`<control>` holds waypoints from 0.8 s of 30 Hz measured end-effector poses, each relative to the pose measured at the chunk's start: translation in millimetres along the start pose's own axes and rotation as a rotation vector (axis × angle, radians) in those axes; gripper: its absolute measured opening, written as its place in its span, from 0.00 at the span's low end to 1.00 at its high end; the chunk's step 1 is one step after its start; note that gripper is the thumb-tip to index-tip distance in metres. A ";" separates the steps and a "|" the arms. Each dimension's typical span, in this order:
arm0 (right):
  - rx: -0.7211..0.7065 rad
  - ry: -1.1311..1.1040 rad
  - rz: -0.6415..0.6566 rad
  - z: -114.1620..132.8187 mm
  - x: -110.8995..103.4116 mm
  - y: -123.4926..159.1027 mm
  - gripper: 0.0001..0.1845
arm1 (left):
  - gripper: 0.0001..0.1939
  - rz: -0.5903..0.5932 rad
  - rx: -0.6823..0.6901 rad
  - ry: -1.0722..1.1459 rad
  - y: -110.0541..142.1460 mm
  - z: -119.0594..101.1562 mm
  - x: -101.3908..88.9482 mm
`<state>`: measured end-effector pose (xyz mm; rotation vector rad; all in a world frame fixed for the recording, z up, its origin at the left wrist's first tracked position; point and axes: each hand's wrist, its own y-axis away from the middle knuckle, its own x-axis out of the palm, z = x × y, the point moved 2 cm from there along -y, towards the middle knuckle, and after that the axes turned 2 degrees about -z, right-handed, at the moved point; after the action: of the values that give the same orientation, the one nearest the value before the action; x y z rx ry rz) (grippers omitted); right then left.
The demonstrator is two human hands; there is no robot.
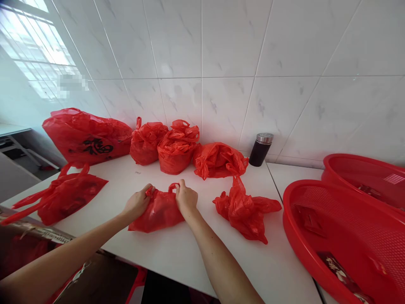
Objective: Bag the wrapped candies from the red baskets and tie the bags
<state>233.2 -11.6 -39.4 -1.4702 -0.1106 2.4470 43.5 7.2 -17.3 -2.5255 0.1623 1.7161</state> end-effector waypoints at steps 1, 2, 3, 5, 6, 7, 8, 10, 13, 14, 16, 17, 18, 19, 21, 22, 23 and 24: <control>0.018 0.025 -0.003 -9.0 -1.6 -3.8 0.15 | 0.17 0.013 -0.005 -0.031 -2.0 1.5 0.2; 0.032 0.048 -0.004 -17.4 -2.8 -7.1 0.15 | 0.16 0.031 -0.008 -0.063 -3.7 3.1 0.5; 0.041 0.068 -0.002 -24.6 -3.4 -9.9 0.14 | 0.16 0.052 -0.009 -0.094 -5.4 4.6 1.3; 0.042 0.101 0.011 -34.2 -1.6 -13.3 0.14 | 0.16 0.101 -0.007 -0.156 -9.2 6.2 4.6; 0.036 0.114 0.019 -36.8 0.9 -14.2 0.13 | 0.15 0.122 -0.006 -0.189 -11.6 6.4 6.9; 0.029 0.125 0.028 -38.3 4.2 -14.8 0.13 | 0.16 0.139 -0.004 -0.223 -14.2 6.1 9.5; 0.022 0.135 0.036 -39.0 7.8 -15.2 0.13 | 0.16 0.152 0.000 -0.258 -17.1 5.5 12.3; 0.012 0.154 0.044 -39.7 14.9 -16.0 0.13 | 0.18 0.170 0.018 -0.321 -22.8 4.0 18.2; 0.004 0.179 0.034 -41.4 21.5 -18.0 0.14 | 0.17 0.184 0.063 -0.387 -28.8 2.6 27.1; 0.002 0.185 0.030 -42.1 22.7 -18.7 0.15 | 0.17 0.184 0.075 -0.402 -29.7 2.7 29.7; 0.000 0.190 0.026 -43.6 24.3 -19.8 0.16 | 0.17 0.176 0.089 -0.426 -30.2 3.2 34.0; 0.000 0.190 0.025 -44.3 25.0 -20.1 0.16 | 0.18 0.169 0.092 -0.436 -30.0 3.6 35.7; 0.002 0.186 0.025 -44.9 25.7 -20.2 0.16 | 0.18 0.164 0.094 -0.444 -29.7 3.8 37.1; 0.005 0.180 0.025 -45.5 26.6 -20.1 0.16 | 0.18 0.158 0.096 -0.452 -29.2 3.9 38.3; 0.013 0.158 0.022 -46.6 28.3 -19.4 0.16 | 0.18 0.149 0.099 -0.464 -28.4 3.2 40.5; 0.018 0.142 0.019 -47.1 29.1 -18.8 0.15 | 0.18 0.145 0.099 -0.467 -27.9 2.6 41.5; 0.023 0.123 0.015 -47.8 29.6 -18.3 0.15 | 0.18 0.140 0.098 -0.470 -27.5 1.9 42.1; 0.030 0.101 0.008 -48.7 29.8 -17.8 0.14 | 0.18 0.136 0.094 -0.471 -27.1 1.3 42.3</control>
<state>266.2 9.9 -84.4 -1.5810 -0.0466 2.3642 61.4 32.5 -56.9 -2.0161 0.3742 2.2359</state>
